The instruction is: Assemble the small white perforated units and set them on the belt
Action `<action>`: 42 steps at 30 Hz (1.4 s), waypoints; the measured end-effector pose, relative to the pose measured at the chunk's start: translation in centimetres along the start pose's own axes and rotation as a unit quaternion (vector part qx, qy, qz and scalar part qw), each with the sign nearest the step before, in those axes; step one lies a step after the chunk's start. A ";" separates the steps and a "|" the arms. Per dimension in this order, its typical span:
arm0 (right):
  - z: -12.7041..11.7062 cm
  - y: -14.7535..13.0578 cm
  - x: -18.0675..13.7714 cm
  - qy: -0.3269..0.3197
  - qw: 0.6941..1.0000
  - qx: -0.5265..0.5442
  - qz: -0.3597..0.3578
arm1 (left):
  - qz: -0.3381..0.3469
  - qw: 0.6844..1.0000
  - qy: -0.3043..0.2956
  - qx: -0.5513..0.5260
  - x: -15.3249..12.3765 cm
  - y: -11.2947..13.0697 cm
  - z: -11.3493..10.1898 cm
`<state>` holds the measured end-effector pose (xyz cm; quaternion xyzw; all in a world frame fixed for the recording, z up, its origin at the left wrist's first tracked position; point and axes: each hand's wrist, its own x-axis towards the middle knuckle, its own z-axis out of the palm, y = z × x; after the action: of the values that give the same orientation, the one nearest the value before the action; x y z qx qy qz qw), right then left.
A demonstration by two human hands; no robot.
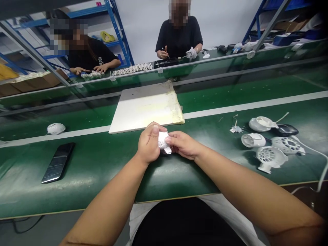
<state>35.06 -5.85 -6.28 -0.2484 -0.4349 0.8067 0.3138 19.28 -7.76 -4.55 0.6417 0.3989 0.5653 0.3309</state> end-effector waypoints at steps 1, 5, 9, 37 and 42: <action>-0.1 0.0 0.0 -0.003 1.000 0.001 0.004 | -0.001 1.000 0.002 0.004 0.0 0.0 0.1; -0.6 -0.3 0.4 0.002 0.999 -0.050 0.001 | -0.009 1.000 -0.012 0.024 0.4 -0.6 0.1; -1.2 -1.6 0.2 0.118 0.923 -0.329 -0.163 | -0.061 0.998 -0.005 -0.031 0.8 -2.2 -0.3; -1.0 -1.3 -0.9 0.099 0.953 -0.216 -0.186 | 0.036 0.946 -0.289 0.142 -0.4 0.9 1.4; -1.4 -0.9 0.0 0.088 0.964 -0.204 -0.146 | 0.003 0.953 -0.269 0.142 -0.6 0.6 2.2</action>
<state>36.26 -4.73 -6.20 -0.3114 -0.5924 0.6211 0.4079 21.47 -8.51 -4.62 0.8116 0.3693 0.3105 0.3294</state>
